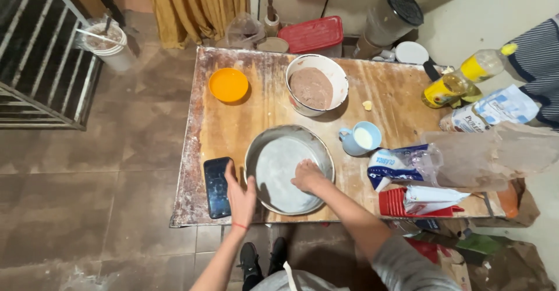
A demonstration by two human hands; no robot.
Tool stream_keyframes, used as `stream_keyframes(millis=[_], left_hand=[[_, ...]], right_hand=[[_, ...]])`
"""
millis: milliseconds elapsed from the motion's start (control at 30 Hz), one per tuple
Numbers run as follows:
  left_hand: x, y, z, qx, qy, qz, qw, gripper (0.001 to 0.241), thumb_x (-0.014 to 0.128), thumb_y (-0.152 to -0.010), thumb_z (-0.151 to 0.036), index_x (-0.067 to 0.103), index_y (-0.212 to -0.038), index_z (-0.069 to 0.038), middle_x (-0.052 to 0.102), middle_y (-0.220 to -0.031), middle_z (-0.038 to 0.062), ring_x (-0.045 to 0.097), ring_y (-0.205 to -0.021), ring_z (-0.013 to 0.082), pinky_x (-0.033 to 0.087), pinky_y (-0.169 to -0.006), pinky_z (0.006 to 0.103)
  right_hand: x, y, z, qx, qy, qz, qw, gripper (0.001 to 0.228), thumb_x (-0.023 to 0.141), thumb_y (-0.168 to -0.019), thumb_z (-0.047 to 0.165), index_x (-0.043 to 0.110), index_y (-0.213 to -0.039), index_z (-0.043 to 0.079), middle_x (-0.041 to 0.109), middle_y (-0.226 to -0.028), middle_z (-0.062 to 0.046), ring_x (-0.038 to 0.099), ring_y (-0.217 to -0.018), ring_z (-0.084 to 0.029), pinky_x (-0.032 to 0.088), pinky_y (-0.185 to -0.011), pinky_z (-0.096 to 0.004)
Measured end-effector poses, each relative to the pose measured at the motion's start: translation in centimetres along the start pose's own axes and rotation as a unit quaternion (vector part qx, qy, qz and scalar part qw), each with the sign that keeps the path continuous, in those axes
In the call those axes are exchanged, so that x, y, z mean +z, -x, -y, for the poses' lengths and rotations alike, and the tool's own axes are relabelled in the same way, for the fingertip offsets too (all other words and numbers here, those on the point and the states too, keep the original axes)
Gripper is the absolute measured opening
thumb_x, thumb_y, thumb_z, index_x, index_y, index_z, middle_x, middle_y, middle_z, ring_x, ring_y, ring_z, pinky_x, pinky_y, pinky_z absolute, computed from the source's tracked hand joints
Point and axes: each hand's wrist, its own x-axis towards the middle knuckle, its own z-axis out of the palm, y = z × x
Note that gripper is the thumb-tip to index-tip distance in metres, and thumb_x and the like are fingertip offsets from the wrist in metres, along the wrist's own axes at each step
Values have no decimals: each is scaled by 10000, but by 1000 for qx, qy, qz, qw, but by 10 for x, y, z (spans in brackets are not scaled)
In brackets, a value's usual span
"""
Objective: The recorder greases the interior of a round baking pan with fat and then dusts it with flour to prepare it for baking.
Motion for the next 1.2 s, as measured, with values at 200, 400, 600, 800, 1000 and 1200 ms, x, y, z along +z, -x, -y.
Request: stream_keyframes(millis=[200, 400, 600, 800, 1000, 1200], left_hand=[[17, -116, 4, 81, -64, 142, 985, 565, 640, -969, -266, 495, -1429, 28, 589, -1378, 285, 582, -1258, 440, 461, -1048, 441], [50, -144, 42, 91, -79, 294, 948, 298, 560, -1005, -187, 712, -1224, -54, 730, -1080, 227, 722, -1026, 371, 556, -894, 403], [56, -143, 61, 110, -70, 297, 946, 259, 580, -992, -161, 715, -1184, -51, 731, -1061, 223, 723, -983, 380, 567, -864, 415], [53, -144, 55, 184, -95, 284, 936, 293, 569, -934, -69, 715, -1187, -53, 714, -1078, 235, 681, -993, 419, 548, -880, 463], [55, -128, 52, 163, -97, 222, 956, 297, 559, -939, -47, 704, -1200, -45, 688, -1032, 266, 676, -949, 444, 553, -841, 481], [56, -103, 46, 137, -86, 136, 977, 263, 556, -961, -60, 707, -1175, -35, 688, -1000, 279, 666, -934, 465, 543, -817, 508]], right_hand=[[34, -40, -8, -146, 298, -127, 935, 492, 510, -982, 177, 567, -1370, -121, 465, -1517, -349, 421, -1439, -415, 300, -1178, -523], [-9, -25, 37, -330, 443, -253, 795, 565, 473, -968, 224, 512, -1467, -35, 482, -1543, -187, 406, -1472, -304, 171, -1251, -517], [-33, -46, 50, -257, 652, -91, 708, 610, 421, -1011, 305, 368, -1570, 67, 223, -1688, -55, 130, -1583, -248, -55, -1257, -561], [-28, -7, 13, -125, 700, -58, 700, 629, 434, -995, 318, 362, -1558, 46, 213, -1672, -87, 94, -1556, -319, -136, -1184, -636], [9, 4, 1, -102, 504, 141, 846, 498, 591, -970, 301, 622, -1411, 73, 557, -1495, -127, 423, -1445, -393, 90, -1185, -714], [28, 23, 21, -42, 215, 200, 955, 373, 612, -906, 230, 758, -1229, 114, 704, -1305, -136, 680, -1194, -303, 498, -988, -507]])
